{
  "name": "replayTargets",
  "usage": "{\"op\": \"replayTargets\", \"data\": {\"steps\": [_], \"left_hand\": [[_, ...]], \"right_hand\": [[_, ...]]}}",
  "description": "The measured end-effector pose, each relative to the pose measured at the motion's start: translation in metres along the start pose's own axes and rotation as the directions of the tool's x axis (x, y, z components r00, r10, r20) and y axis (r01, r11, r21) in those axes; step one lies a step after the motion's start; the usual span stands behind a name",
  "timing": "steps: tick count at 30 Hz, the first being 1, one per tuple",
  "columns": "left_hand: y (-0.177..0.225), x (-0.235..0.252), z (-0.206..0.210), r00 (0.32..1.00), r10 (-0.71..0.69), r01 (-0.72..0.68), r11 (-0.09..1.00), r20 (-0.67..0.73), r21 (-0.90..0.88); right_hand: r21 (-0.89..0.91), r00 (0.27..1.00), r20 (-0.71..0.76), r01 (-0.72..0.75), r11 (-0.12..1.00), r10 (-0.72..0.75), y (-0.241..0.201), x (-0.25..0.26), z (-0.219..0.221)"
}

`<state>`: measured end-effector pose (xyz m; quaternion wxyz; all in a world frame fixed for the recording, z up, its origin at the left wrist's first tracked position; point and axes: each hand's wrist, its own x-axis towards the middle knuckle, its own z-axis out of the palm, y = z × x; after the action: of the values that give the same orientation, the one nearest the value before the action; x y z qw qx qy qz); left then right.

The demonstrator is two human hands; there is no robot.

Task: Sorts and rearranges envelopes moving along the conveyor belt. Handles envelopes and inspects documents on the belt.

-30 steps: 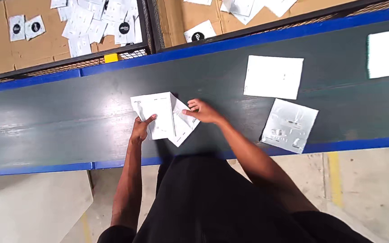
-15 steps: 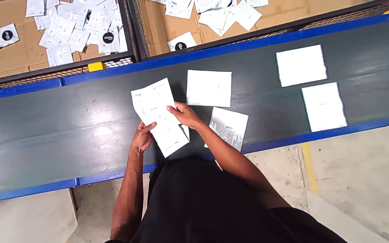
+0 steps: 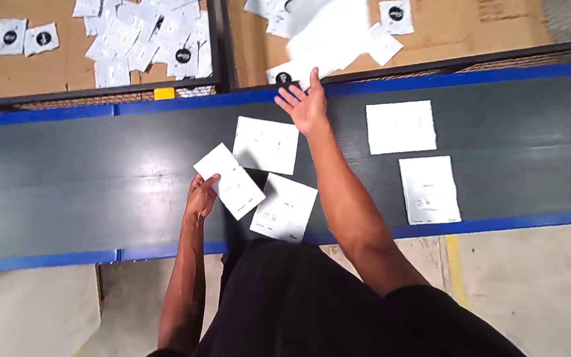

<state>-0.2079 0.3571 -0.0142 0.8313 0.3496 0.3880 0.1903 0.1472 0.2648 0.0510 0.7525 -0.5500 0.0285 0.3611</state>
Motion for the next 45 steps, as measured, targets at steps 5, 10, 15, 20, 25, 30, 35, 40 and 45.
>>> {"op": "replayTargets", "data": {"steps": [5,10,15,20,25,30,35,40,45], "left_hand": [[0.014,0.008,-0.003,0.994,0.055,-0.071,0.984,-0.098,-0.161],[0.023,0.016,-0.019,0.986,0.113,-0.114,0.994,-0.124,0.003],[0.008,-0.021,-0.088,0.927,0.332,-0.033,0.539,-0.176,0.842],[-0.027,-0.08,-0.103,0.941,0.271,0.212,-0.015,-0.2,0.977],[-0.01,-0.079,-0.131,0.86,0.294,0.433,0.014,-0.417,0.902],[0.023,-0.092,-0.191,0.818,0.15,0.471,0.377,-0.555,0.797],[0.037,-0.109,-0.21,0.9,0.146,0.132,0.806,-0.41,0.576],[0.046,-0.096,-0.188,0.897,0.224,-0.068,0.922,-0.381,0.381],[0.052,-0.053,-0.078,0.98,0.163,-0.136,0.966,-0.11,0.22]], "right_hand": [[-0.782,0.839,0.429,0.159,0.603,0.335,0.087,-0.086,-0.003],[-0.713,0.673,0.497,-0.044,0.7,0.548,0.095,-0.101,0.003],[-0.265,0.967,0.24,-0.019,0.964,0.085,0.021,-0.052,-0.009],[-0.845,0.911,0.412,0.374,0.382,0.02,0.122,-0.041,0.084],[-0.802,0.824,0.55,0.567,-0.186,0.137,0.253,-0.03,0.201],[-0.846,0.82,0.442,0.516,-0.136,0.364,0.246,-0.055,0.224],[-0.822,0.743,0.548,0.393,0.412,0.384,0.202,-0.06,0.131],[-0.324,0.984,0.127,-0.079,0.943,0.126,0.087,-0.033,0.049],[-0.759,0.834,0.413,0.095,0.644,0.365,0.107,-0.118,0.05]]}}
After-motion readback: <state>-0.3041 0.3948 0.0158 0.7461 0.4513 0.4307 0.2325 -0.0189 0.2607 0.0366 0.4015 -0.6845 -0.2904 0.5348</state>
